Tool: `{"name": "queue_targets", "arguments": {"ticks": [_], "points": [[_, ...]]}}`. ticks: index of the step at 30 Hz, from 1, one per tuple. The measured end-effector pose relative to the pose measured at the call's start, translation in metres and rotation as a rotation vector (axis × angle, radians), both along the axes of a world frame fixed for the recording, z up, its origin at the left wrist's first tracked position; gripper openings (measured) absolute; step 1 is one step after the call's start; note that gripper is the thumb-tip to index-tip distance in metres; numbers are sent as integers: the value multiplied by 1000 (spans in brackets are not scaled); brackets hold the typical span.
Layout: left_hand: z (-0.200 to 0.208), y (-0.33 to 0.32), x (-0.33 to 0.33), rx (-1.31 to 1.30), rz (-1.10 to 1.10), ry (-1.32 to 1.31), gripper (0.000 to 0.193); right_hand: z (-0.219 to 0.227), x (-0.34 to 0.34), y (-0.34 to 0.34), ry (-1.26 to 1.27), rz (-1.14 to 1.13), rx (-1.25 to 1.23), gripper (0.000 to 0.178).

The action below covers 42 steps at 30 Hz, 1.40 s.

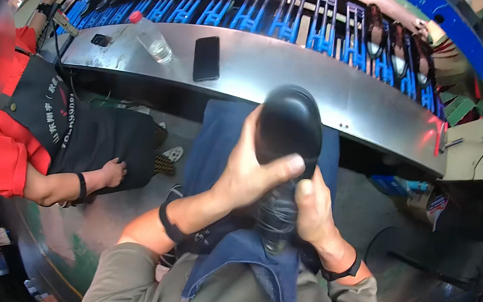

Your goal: Inspect shoes on an assembly line for quality control.

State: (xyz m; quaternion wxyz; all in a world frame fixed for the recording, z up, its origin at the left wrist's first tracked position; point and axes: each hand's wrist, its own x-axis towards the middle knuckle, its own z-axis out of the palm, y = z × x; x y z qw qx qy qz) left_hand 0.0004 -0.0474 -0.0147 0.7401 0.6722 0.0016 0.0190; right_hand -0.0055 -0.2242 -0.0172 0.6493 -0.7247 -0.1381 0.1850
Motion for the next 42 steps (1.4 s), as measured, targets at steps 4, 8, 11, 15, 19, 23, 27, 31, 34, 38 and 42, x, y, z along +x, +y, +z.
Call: {"name": "queue_targets", "arguments": {"ticks": [4, 8, 11, 15, 19, 23, 27, 31, 34, 38, 42], "points": [[-22, 30, 6, -450, -107, 132, 67, -1, -4, 17, -308, 106, -333, 56], [-39, 45, -3, -709, -179, 313, 59, 14, 2, 11, -451, 142, -315, 34], [-37, 45, -2, -729, -196, 437, 66, 20, 31, 6, -519, 43, -277, 29], [-29, 27, 0, -604, -234, 257, 91, 30, 66, 20, -660, 57, -285, 48], [-17, 25, 6, -31, -121, -200, 96, 25, 70, 18, -758, 97, -187, 65], [18, 20, 14, 365, -54, -231, 76, 45, 70, 10, -721, 132, -309, 58], [31, 15, 8, 355, -67, -236, 70, 56, 72, 3, -744, 171, -267, 52], [38, 15, 6, 349, -67, -217, 67, 55, 79, 5, -855, 218, -138, 36], [38, 13, 5, 295, -83, -214, 65, 44, 84, 12, -909, 180, 23, 23], [35, 12, 0, 204, -84, -248, 66, 43, 86, 8, -699, 261, 203, 26], [28, 15, -1, 178, -118, -262, 67, 41, 83, 15, -699, 268, 202, 25]]}}
